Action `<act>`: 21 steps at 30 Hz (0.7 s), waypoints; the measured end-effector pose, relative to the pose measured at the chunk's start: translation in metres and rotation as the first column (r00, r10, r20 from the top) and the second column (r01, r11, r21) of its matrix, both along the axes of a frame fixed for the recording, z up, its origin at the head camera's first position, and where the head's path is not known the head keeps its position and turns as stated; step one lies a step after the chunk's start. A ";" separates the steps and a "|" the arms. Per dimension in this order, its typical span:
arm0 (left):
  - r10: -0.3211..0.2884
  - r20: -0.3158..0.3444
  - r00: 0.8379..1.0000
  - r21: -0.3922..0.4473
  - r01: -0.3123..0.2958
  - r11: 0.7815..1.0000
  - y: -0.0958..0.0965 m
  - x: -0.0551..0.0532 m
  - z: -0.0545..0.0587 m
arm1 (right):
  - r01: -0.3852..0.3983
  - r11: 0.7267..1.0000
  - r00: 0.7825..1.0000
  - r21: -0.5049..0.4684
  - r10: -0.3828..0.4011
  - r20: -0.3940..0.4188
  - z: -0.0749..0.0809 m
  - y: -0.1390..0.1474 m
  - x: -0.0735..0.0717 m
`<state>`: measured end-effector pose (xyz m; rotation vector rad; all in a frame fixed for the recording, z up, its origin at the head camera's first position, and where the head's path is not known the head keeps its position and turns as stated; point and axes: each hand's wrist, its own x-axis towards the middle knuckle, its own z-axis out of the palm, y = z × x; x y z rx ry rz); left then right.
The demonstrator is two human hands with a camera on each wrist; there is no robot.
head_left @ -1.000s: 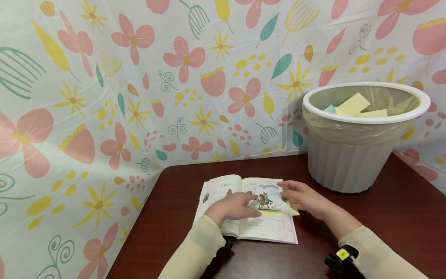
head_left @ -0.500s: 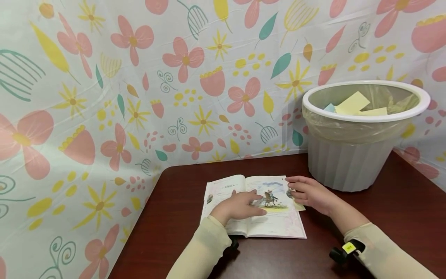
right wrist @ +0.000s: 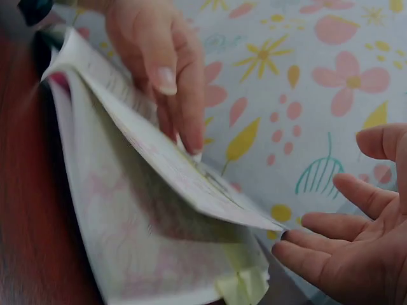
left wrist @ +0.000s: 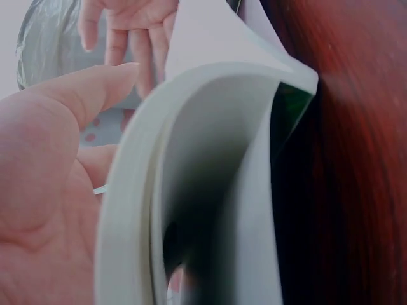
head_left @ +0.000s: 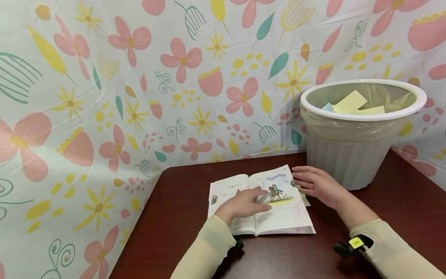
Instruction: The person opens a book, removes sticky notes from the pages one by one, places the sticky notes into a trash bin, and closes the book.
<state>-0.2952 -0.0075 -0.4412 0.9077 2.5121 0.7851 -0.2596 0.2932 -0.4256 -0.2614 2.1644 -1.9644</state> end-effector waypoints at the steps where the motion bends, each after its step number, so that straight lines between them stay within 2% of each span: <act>1: 0.002 -0.005 1.000 0.010 -0.002 1.000 0.000 0.000 0.000 | 0.008 1.000 1.000 -0.022 -0.008 0.003 0.003 -0.001 0.000; 6: 0.024 -0.040 0.999 0.049 -0.022 0.999 0.003 0.000 0.000 | 0.031 0.989 0.999 -0.143 -0.028 0.021 0.017 -0.009 0.000; 12: 0.094 -0.034 0.995 0.099 -0.090 0.991 0.005 0.000 0.000 | 0.052 0.967 0.999 -0.250 -0.048 0.024 0.032 -0.027 -0.001; 16: 0.143 0.013 0.990 0.169 -0.143 0.975 0.005 0.000 0.002 | 0.074 0.951 0.997 -0.299 -0.063 0.047 0.041 -0.043 -0.003; 21: 0.216 0.115 0.970 0.256 -0.239 0.937 0.002 0.001 0.006 | 0.070 0.943 0.996 -0.324 -0.047 0.079 0.047 -0.063 -0.007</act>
